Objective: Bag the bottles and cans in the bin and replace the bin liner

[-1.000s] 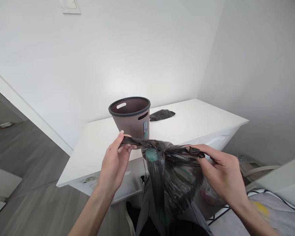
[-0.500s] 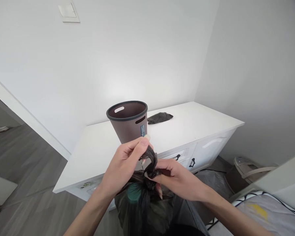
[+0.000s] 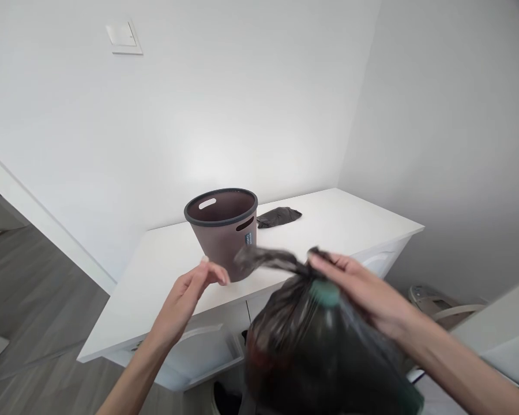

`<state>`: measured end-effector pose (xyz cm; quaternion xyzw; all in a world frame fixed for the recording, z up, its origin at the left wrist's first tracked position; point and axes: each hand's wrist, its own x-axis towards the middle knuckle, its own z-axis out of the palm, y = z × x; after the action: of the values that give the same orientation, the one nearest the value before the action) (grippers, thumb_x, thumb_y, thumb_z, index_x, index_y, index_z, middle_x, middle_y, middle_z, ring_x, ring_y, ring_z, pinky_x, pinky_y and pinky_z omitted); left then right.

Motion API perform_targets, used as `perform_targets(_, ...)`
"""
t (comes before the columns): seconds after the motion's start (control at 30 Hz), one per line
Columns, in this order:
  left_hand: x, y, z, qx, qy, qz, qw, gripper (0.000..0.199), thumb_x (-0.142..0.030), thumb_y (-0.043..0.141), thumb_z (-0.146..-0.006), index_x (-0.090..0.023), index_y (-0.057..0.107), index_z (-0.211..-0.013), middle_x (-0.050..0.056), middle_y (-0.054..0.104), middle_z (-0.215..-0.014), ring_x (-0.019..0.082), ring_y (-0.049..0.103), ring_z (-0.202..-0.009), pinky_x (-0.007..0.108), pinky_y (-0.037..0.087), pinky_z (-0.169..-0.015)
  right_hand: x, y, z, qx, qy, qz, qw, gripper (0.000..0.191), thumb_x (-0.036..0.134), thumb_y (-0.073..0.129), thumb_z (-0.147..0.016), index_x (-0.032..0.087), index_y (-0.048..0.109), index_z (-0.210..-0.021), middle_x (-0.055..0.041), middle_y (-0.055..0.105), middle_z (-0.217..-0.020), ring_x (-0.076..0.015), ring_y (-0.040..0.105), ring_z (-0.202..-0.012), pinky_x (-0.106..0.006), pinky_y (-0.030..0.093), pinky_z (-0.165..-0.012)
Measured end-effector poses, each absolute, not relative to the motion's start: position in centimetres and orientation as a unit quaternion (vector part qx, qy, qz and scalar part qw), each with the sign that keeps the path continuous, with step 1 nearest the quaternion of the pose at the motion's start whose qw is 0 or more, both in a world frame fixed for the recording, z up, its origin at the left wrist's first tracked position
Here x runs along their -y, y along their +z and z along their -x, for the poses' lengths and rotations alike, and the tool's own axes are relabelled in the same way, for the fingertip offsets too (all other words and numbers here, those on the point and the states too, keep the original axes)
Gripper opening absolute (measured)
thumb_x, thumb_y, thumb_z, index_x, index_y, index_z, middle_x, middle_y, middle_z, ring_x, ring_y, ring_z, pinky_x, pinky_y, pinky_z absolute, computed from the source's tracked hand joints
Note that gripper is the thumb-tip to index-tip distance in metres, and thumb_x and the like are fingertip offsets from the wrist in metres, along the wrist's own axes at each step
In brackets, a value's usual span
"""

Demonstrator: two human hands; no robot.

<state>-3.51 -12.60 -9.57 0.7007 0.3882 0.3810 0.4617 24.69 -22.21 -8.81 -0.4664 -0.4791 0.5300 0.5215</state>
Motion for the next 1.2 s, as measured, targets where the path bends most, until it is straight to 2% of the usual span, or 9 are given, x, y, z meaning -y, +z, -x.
perform_targets(0.13,8.6,-14.0,7.0,-0.469,0.433,-0.656,0.403,0.060,-0.071,0.044,-0.099,-0.022,0.060,-0.068,0.005,0.061,-0.072,0.023,0.057,-0.080,0.036,0.050,-0.089,18.5,-7.5,-29.9,0.459,0.382,0.486,0.638,0.041,0.063,0.081,-0.081,0.025,0.074,-0.094,-0.0028,0.071,-0.069,-0.0223,0.067,-0.061,-0.033,0.056,-0.055)
perform_targets(0.27,5.2,-18.0,9.5,-0.565,0.417,-0.642,0.308,0.059,-0.072,0.046,-0.096,-0.022,0.057,-0.066,0.001,0.055,-0.064,0.019,0.052,-0.068,0.031,0.046,-0.075,12.1,-8.6,-35.0,0.481,0.267,0.512,0.660,0.048,0.070,0.079,-0.079,0.026,0.074,-0.097,-0.0007,0.073,-0.080,-0.0210,0.066,-0.070,-0.030,0.051,-0.060)
perform_targets(0.4,3.7,-20.0,10.4,-0.584,0.391,-0.654,0.279,0.058,-0.068,0.042,-0.099,-0.022,0.059,-0.069,-0.001,0.056,-0.062,0.017,0.051,-0.061,0.029,0.042,-0.067,5.5,-11.6,-39.0,0.506,0.143,0.588,0.615,0.049,0.071,0.068,-0.087,0.022,0.073,-0.091,-0.0017,0.070,-0.082,-0.0203,0.061,-0.075,-0.031,0.046,-0.065)
perform_targets(0.57,2.9,-21.2,10.9,-0.592,0.364,-0.667,0.268,0.055,-0.065,0.043,-0.100,-0.021,0.059,-0.071,-0.002,0.056,-0.061,0.016,0.051,-0.061,0.028,0.039,-0.065,0.7,-15.2,-41.6,0.526,0.064,0.645,0.550,0.046,0.065,0.060,-0.094,0.021,0.067,-0.082,-0.0021,0.067,-0.077,-0.0196,0.056,-0.072,-0.032,0.042,-0.068)
perform_targets(0.73,2.5,-21.6,11.0,-0.593,0.361,-0.668,0.268,0.055,-0.064,0.043,-0.101,-0.021,0.059,-0.071,-0.003,0.055,-0.062,0.016,0.051,-0.061,0.028,0.039,-0.067,-0.1,-18.3,-39.3,0.614,0.018,0.632,0.472,0.046,0.065,0.052,-0.099,0.023,0.060,-0.081,-0.0027,0.067,-0.075,-0.0202,0.054,-0.072,-0.031,0.041,-0.068)
perform_targets(0.87,2.7,-21.3,10.9,-0.598,0.355,-0.668,0.264,0.055,-0.065,0.043,-0.101,-0.021,0.058,-0.070,-0.002,0.055,-0.062,0.016,0.050,-0.062,0.028,0.038,-0.066,0.2,-21.2,-36.3,0.690,-0.019,0.601,0.403,0.038,0.051,0.047,-0.103,0.024,0.053,-0.078,-0.0054,0.064,-0.080,-0.0216,0.056,-0.074,-0.033,0.042,-0.070)
perform_targets(0.97,2.7,-21.5,10.9,-0.599,0.355,-0.669,0.260,0.055,-0.065,0.043,-0.100,-0.022,0.058,-0.069,-0.002,0.056,-0.063,0.016,0.051,-0.062,0.029,0.039,-0.066,0.4,-23.2,-35.4,0.711,-0.063,0.602,0.357,0.028,0.039,0.046,-0.103,0.023,0.056,-0.082,-0.0097,0.066,-0.087,-0.0266,0.060,-0.084,-0.037,0.045,-0.078)
perform_targets(1.07,2.6,-21.7,11.1,-0.601,0.354,-0.668,0.261,0.055,-0.065,0.043,-0.100,-0.022,0.058,-0.070,-0.002,0.056,-0.064,0.016,0.051,-0.063,0.028,0.039,-0.067,1.0,-24.5,-34.8,0.704,-0.133,0.621,0.318,0.021,0.033,0.048,-0.102,0.020,0.062,-0.095,-0.0137,0.069,-0.097,-0.0312,0.059,-0.096,-0.041,0.046,-0.084)
perform_targets(1.2,2.6,-21.7,11.0,-0.604,0.356,-0.662,0.265,0.054,-0.064,0.044,-0.100,-0.022,0.057,-0.069,-0.002,0.056,-0.064,0.016,0.052,-0.063,0.028,0.040,-0.067,3.1,-24.9,-32.6,0.667,-0.222,0.639,0.312,0.025,0.032,0.054,-0.100,0.017,0.064,-0.116,-0.0175,0.070,-0.118,-0.0386,0.053,-0.116,-0.049,0.043,-0.093)
